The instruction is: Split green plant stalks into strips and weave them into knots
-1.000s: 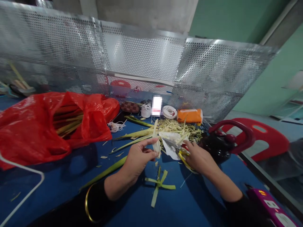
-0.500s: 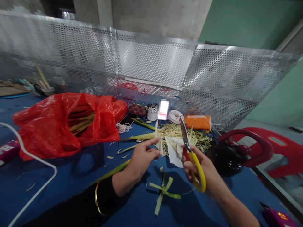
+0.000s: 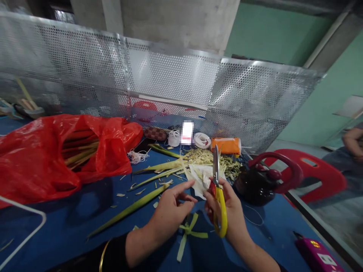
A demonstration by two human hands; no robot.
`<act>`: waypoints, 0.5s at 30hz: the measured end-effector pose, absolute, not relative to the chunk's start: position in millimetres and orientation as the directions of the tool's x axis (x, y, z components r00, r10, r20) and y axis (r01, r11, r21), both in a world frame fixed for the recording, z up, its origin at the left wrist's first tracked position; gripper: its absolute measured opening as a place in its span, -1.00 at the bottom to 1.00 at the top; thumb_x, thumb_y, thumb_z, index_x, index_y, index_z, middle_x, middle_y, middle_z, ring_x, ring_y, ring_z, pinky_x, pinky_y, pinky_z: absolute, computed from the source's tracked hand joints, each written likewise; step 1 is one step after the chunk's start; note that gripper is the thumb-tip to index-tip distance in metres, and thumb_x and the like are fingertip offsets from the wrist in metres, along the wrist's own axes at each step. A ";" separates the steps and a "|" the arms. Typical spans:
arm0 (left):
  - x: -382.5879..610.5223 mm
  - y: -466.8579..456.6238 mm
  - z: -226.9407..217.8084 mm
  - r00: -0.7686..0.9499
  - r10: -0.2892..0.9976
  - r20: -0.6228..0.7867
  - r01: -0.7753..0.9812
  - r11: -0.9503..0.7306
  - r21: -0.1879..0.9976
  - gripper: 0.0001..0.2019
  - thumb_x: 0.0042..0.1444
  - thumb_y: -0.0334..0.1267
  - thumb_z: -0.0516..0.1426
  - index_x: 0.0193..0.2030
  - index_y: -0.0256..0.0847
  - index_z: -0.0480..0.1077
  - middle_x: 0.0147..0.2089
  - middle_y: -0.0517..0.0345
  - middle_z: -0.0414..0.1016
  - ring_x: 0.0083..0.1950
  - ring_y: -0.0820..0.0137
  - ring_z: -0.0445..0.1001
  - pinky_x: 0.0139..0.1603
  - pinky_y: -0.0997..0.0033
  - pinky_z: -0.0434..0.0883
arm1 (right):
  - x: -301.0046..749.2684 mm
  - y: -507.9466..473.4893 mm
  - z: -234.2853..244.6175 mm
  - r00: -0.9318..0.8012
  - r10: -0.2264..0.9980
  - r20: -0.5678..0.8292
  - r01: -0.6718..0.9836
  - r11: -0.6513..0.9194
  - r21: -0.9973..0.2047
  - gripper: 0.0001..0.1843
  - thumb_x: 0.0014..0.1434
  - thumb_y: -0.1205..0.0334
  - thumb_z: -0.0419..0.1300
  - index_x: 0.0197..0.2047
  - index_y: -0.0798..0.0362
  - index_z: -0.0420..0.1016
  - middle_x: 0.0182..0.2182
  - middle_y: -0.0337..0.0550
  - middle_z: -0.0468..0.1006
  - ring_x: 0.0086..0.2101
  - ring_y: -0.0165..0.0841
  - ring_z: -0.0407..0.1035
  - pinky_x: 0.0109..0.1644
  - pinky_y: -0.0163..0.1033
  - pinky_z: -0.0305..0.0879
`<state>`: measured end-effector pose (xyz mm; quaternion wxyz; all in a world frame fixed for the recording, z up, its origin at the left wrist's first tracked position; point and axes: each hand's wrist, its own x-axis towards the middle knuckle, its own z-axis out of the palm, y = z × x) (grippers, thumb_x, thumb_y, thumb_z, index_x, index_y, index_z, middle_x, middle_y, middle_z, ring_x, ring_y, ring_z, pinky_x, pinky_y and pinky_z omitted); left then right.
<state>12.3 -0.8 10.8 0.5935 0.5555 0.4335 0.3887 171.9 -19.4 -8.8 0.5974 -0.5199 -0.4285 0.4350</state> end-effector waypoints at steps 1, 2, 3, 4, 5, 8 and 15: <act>12.6 -0.2 9.9 0.329 0.940 -0.089 0.004 0.093 0.996 -0.34 -0.10 -0.35 0.19 0.24 -0.28 0.35 -0.29 0.04 0.60 -0.38 0.43 0.42 -0.31 0.43 0.31 | 172.9 -19.2 -9.3 0.267 0.962 0.055 -0.073 0.077 -0.994 -0.39 -0.08 -0.04 0.42 -0.05 -0.07 0.26 -0.52 -0.41 0.39 -0.69 -0.48 0.28 -0.70 -0.39 0.18; 13.1 0.4 8.7 0.334 0.938 -0.093 -0.014 0.104 0.995 -0.36 -0.09 -0.33 0.19 0.23 -0.29 0.36 -0.30 0.03 0.60 -0.36 0.41 0.44 -0.29 0.42 0.32 | 173.8 -19.1 -9.4 0.275 0.960 0.047 -0.073 0.070 -0.995 -0.39 -0.08 -0.06 0.41 -0.04 -0.07 0.26 -0.52 -0.40 0.40 -0.70 -0.48 0.28 -0.71 -0.38 0.19; 13.8 0.9 7.4 0.335 0.937 -0.096 -0.026 0.110 0.994 -0.38 -0.08 -0.31 0.20 0.21 -0.31 0.38 -0.31 0.03 0.60 -0.33 0.39 0.45 -0.28 0.41 0.33 | 174.8 -19.0 -9.2 0.280 0.959 0.036 -0.074 0.059 -0.995 -0.38 -0.08 -0.07 0.41 -0.03 -0.07 0.27 -0.53 -0.39 0.40 -0.71 -0.47 0.27 -0.71 -0.38 0.20; 14.4 1.4 6.2 0.331 0.939 -0.098 -0.029 0.114 0.993 -0.42 -0.06 -0.29 0.20 0.18 -0.32 0.41 -0.33 0.02 0.59 -0.31 0.36 0.47 -0.28 0.41 0.34 | 175.8 -18.8 -8.9 0.285 0.958 0.025 -0.076 0.048 -0.996 -0.38 -0.07 -0.07 0.40 -0.02 -0.07 0.27 -0.53 -0.38 0.41 -0.72 -0.48 0.26 -0.71 -0.37 0.20; 14.8 1.5 5.1 0.320 0.942 -0.102 -0.021 0.115 0.993 -0.45 -0.05 -0.26 0.21 0.15 -0.33 0.43 -0.33 0.01 0.58 -0.31 0.35 0.47 -0.29 0.40 0.34 | 176.8 -18.5 -8.4 0.286 0.958 0.017 -0.077 0.041 -0.996 -0.37 -0.07 -0.07 0.40 -0.01 -0.07 0.26 -0.52 -0.38 0.42 -0.72 -0.48 0.25 -0.72 -0.37 0.20; 12.3 0.1 4.7 0.248 0.966 -0.073 0.095 0.051 0.994 -0.53 0.03 -0.15 0.19 0.08 -0.30 0.49 -0.41 0.04 0.55 -0.42 0.34 0.45 -0.37 0.38 0.34 | 179.9 -18.1 -6.8 0.271 0.961 0.053 -0.060 0.072 -0.996 -0.37 -0.10 -0.02 0.43 -0.02 -0.06 0.26 -0.48 -0.34 0.43 -0.70 -0.48 0.26 -0.70 -0.37 0.19; -6.9 1.0 21.5 0.271 0.788 0.553 0.449 -0.612 0.651 -0.82 0.10 -0.19 0.19 -0.20 -0.06 0.62 -0.28 0.00 0.60 -0.16 0.20 0.45 0.03 0.22 0.25 | 180.8 -28.1 -0.4 0.022 0.952 0.304 0.334 0.280 -0.900 -0.64 0.11 0.20 0.22 -0.01 -0.02 0.33 -0.45 -0.28 0.45 -0.47 -0.39 0.40 -0.39 -0.29 0.39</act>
